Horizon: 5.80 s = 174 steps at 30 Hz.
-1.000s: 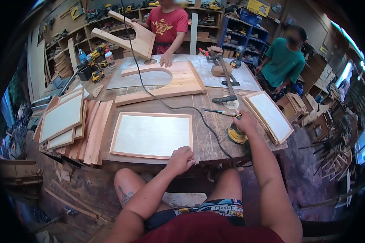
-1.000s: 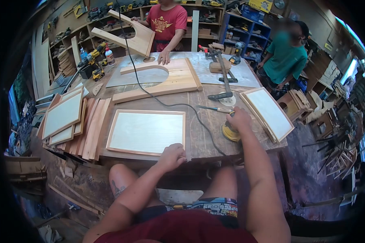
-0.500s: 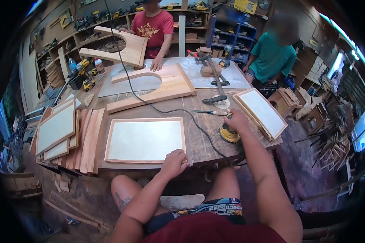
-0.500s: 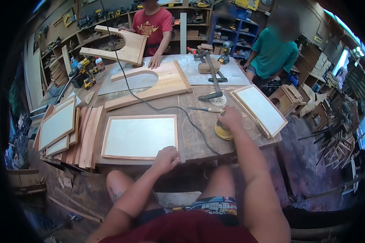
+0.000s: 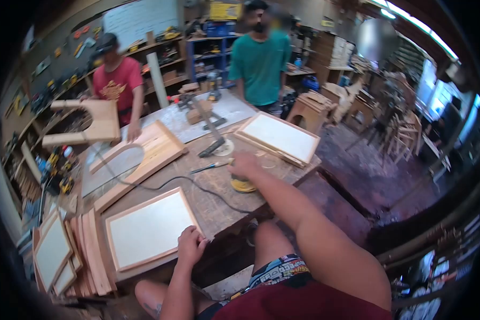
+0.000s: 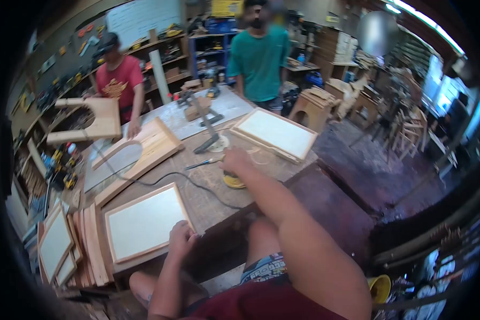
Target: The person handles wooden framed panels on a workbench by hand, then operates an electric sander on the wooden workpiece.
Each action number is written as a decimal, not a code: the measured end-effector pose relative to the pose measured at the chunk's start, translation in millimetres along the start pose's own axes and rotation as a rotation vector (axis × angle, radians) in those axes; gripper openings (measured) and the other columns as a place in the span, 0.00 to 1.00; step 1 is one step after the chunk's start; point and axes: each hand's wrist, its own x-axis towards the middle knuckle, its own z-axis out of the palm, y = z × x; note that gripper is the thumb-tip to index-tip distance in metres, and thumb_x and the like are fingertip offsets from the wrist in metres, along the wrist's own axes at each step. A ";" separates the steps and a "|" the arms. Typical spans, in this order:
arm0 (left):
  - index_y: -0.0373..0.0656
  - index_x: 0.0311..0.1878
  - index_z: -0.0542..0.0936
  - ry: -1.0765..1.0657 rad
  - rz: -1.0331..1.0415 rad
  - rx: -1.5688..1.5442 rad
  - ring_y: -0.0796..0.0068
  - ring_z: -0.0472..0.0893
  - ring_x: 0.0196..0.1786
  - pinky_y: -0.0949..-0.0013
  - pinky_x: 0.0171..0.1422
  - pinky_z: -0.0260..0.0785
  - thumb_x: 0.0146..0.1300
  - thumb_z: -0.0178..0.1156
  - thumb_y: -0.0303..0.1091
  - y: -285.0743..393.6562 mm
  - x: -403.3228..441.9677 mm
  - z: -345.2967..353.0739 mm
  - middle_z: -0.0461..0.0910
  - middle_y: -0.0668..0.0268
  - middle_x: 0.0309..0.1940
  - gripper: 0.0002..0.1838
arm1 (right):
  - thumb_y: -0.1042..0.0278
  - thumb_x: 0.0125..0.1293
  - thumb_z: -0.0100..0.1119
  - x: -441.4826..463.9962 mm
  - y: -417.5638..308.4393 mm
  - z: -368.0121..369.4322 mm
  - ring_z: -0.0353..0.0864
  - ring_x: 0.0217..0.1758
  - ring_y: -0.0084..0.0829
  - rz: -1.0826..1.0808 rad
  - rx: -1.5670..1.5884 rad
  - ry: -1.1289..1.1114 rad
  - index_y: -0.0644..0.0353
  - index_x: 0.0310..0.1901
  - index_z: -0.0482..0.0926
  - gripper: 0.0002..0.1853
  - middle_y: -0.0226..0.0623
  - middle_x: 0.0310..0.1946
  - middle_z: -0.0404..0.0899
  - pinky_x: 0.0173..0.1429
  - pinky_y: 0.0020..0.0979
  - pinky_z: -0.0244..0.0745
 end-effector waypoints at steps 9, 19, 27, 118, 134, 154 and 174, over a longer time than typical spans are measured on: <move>0.42 0.39 0.82 0.036 0.017 -0.066 0.42 0.78 0.61 0.47 0.66 0.70 0.53 0.74 0.28 1.3 1.1 12.1 0.78 0.46 0.59 0.12 | 0.43 0.59 0.69 1.8 7.1 12.5 0.79 0.63 0.50 0.027 0.106 0.036 0.58 0.57 0.82 0.31 0.51 0.55 0.82 0.67 0.49 0.76; 0.38 0.39 0.78 0.010 -0.037 -0.115 0.42 0.76 0.62 0.48 0.68 0.69 0.52 0.72 0.20 14.3 7.6 20.4 0.77 0.46 0.59 0.14 | 0.49 0.61 0.66 -4.0 3.4 6.9 0.81 0.63 0.45 -0.011 0.025 0.050 0.55 0.58 0.82 0.27 0.47 0.59 0.82 0.65 0.45 0.76; 0.38 0.40 0.78 0.043 0.003 -0.027 0.42 0.75 0.63 0.48 0.68 0.67 0.53 0.71 0.21 14.8 9.1 22.5 0.77 0.46 0.56 0.12 | 0.48 0.61 0.67 -5.3 3.4 5.4 0.80 0.63 0.43 -0.019 0.049 0.058 0.55 0.57 0.83 0.27 0.45 0.57 0.82 0.65 0.42 0.76; 0.36 0.43 0.80 0.030 0.057 -0.034 0.40 0.79 0.54 0.46 0.63 0.70 0.63 0.57 0.19 15.3 35.0 30.8 0.78 0.44 0.56 0.07 | 0.41 0.65 0.66 -3.7 0.3 -0.7 0.79 0.64 0.44 -0.019 0.027 0.005 0.57 0.60 0.80 0.32 0.47 0.58 0.80 0.65 0.43 0.76; 0.38 0.44 0.80 0.046 0.070 -0.015 0.40 0.77 0.59 0.46 0.65 0.68 0.60 0.60 0.18 11.1 48.7 33.7 0.77 0.44 0.58 0.09 | 0.42 0.63 0.67 -2.8 0.0 -0.5 0.78 0.65 0.45 -0.014 0.022 -0.006 0.58 0.62 0.79 0.33 0.47 0.59 0.79 0.66 0.43 0.75; 0.39 0.42 0.81 0.063 0.058 -0.003 0.39 0.77 0.61 0.45 0.64 0.69 0.62 0.60 0.20 4.4 46.9 38.3 0.78 0.46 0.58 0.07 | 0.41 0.65 0.66 -2.3 -1.2 0.6 0.78 0.65 0.44 -0.007 0.023 0.004 0.57 0.62 0.79 0.32 0.46 0.59 0.79 0.66 0.44 0.75; 0.38 0.41 0.80 0.065 0.046 -0.030 0.41 0.78 0.60 0.50 0.64 0.70 0.61 0.61 0.19 11.8 47.2 35.4 0.77 0.44 0.57 0.06 | 0.39 0.64 0.65 -4.5 -0.8 0.7 0.81 0.62 0.45 -0.022 0.015 0.054 0.57 0.58 0.81 0.31 0.47 0.56 0.82 0.64 0.43 0.77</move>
